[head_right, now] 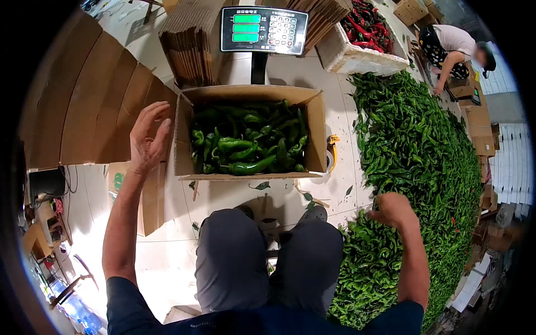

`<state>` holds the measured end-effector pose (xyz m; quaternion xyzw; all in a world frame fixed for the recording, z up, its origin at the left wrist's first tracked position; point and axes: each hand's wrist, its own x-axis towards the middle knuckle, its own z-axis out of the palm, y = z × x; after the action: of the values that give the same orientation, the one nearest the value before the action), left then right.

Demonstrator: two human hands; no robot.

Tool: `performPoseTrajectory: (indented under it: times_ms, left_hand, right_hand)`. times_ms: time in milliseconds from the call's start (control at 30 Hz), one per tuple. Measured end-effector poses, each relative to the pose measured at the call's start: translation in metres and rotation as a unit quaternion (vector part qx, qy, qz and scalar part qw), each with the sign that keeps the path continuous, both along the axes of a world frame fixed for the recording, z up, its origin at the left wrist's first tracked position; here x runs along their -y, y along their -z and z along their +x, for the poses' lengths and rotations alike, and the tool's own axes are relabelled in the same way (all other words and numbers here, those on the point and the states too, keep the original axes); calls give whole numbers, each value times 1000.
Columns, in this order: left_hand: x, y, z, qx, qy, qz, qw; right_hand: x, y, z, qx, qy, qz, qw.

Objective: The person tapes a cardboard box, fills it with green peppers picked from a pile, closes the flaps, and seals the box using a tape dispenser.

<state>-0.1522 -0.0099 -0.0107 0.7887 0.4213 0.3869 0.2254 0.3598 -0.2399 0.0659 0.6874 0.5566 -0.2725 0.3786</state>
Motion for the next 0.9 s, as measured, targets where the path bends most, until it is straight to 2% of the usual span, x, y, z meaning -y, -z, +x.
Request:
performPoseTrajectory:
  times_ms: [33,67,133,233,267,300,367,400,467,533,633,667,767,833,900]
  left_hand:
    - [-2,0,0,-18,17,11,1000]
    - [-4,-1,3,-41,42,4,998]
    - [-9,-5,11,-85,87,-7,993]
    - [-19,-15,25,-192,162,122,960]
    - [-20,-14,28,-193,204,68,957]
    - [-20,-16,34,-219,230,72,946]
    - [-19,-19,48,-267,282,76,919]
    - [-20,-16,55,-304,286,83,905]
    - [-13,-6,81,-327,297,95,892]
    - [-1,15,111,-352,312,93,877]
    - [1,27,128,-363,272,94,886]
    - [1,29,129,-366,274,99,884]
    - [2,21,128,-412,293,77,859]
    - [0,14,119,-373,318,72,869]
    - [-1,4,111,-346,340,76,871]
  right_hand:
    - [2,0,3,-10,11,88,996]
    - [-3,-3,-2,-71,35,176,981]
    - [-22,-1,-24,-174,54,325,928]
    - [-57,17,-58,-237,-1,463,854]
    - [-71,23,-66,-240,48,452,858]
    - [-85,30,-72,-243,99,439,859]
    - [-111,63,-71,-331,191,433,816]
    - [-122,94,-72,-399,195,476,759]
    - [-133,110,-96,-441,199,502,716]
    - [-142,111,-116,-422,132,528,725]
    - [-140,91,-116,-388,144,444,795]
    - [-140,85,-115,-406,154,426,794]
    - [-141,89,-117,-361,139,433,814]
    - [-143,79,-116,-308,119,458,826]
    - [-142,45,-119,-254,124,468,837]
